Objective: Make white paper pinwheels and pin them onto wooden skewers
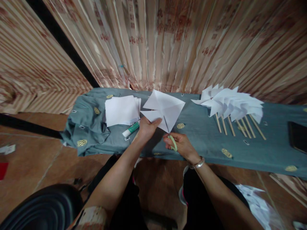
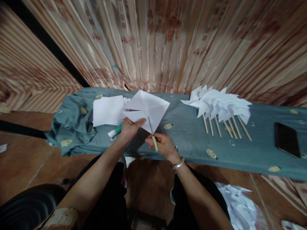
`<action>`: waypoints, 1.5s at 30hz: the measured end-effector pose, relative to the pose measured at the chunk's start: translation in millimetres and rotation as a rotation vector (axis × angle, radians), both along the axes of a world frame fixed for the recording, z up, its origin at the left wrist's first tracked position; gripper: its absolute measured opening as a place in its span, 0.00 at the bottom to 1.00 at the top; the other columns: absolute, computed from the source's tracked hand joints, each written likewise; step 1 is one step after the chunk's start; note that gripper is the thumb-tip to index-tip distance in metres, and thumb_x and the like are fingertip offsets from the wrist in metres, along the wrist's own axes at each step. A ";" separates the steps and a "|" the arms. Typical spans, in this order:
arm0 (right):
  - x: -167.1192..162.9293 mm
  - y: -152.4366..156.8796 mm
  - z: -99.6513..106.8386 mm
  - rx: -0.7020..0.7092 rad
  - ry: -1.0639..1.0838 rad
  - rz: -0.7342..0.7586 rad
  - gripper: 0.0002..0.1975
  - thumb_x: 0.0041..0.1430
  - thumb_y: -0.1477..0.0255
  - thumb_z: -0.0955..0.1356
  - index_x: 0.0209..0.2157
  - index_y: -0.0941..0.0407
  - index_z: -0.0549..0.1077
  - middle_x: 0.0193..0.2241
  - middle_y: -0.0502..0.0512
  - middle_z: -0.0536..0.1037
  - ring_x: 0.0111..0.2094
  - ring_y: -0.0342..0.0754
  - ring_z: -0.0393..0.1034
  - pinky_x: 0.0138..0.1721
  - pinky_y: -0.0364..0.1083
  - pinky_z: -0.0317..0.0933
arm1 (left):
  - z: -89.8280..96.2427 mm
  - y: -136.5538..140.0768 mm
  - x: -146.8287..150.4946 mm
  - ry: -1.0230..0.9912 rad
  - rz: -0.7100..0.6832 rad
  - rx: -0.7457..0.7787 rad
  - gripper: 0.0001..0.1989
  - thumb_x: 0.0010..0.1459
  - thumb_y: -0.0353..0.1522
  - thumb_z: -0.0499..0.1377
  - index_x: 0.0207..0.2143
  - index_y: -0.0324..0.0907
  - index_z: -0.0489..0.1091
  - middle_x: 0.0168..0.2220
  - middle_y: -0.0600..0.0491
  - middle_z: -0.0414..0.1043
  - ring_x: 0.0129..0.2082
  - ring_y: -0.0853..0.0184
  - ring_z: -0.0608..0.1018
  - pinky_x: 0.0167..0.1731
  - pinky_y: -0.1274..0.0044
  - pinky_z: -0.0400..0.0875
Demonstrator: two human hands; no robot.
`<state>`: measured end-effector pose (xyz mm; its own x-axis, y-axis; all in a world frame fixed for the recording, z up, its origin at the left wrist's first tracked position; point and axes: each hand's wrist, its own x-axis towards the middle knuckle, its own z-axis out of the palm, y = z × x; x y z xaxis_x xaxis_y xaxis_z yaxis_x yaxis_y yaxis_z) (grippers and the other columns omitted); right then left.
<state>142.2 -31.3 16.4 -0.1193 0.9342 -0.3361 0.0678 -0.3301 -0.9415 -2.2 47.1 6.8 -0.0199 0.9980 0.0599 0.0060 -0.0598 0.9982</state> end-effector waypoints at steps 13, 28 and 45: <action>3.0 0.0 0.0 0.040 -0.056 0.028 0.23 0.42 0.49 0.73 0.23 0.57 0.73 0.18 0.51 0.74 0.20 0.41 0.65 0.23 0.41 0.59 | -2.2 -2.6 -0.6 -0.049 -0.053 -0.022 0.11 0.42 0.36 0.65 0.27 0.37 0.74 0.29 0.50 0.78 0.28 0.64 0.76 0.31 0.74 0.71; 5.5 0.3 2.3 0.043 -0.106 0.031 0.25 0.42 0.48 0.72 0.18 0.57 0.71 0.16 0.51 0.71 0.20 0.41 0.63 0.23 0.42 0.58 | -5.9 -5.1 0.4 -0.003 -0.089 -0.023 0.13 0.44 0.34 0.65 0.33 0.37 0.75 0.33 0.50 0.79 0.32 0.63 0.78 0.35 0.73 0.72; 5.0 2.0 -1.4 0.029 -0.061 0.014 0.24 0.39 0.48 0.74 0.20 0.57 0.73 0.16 0.50 0.72 0.19 0.40 0.63 0.21 0.41 0.57 | -12.2 -5.2 -4.0 -0.026 -0.118 -0.038 0.12 0.45 0.37 0.66 0.31 0.37 0.75 0.31 0.50 0.78 0.29 0.64 0.77 0.32 0.74 0.72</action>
<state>147.2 -29.3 15.0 -0.1127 0.9421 -0.3160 0.1294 -0.3014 -0.9447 -6.1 41.9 -5.3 0.0963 0.9951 0.0230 -0.0247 -0.0207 0.9995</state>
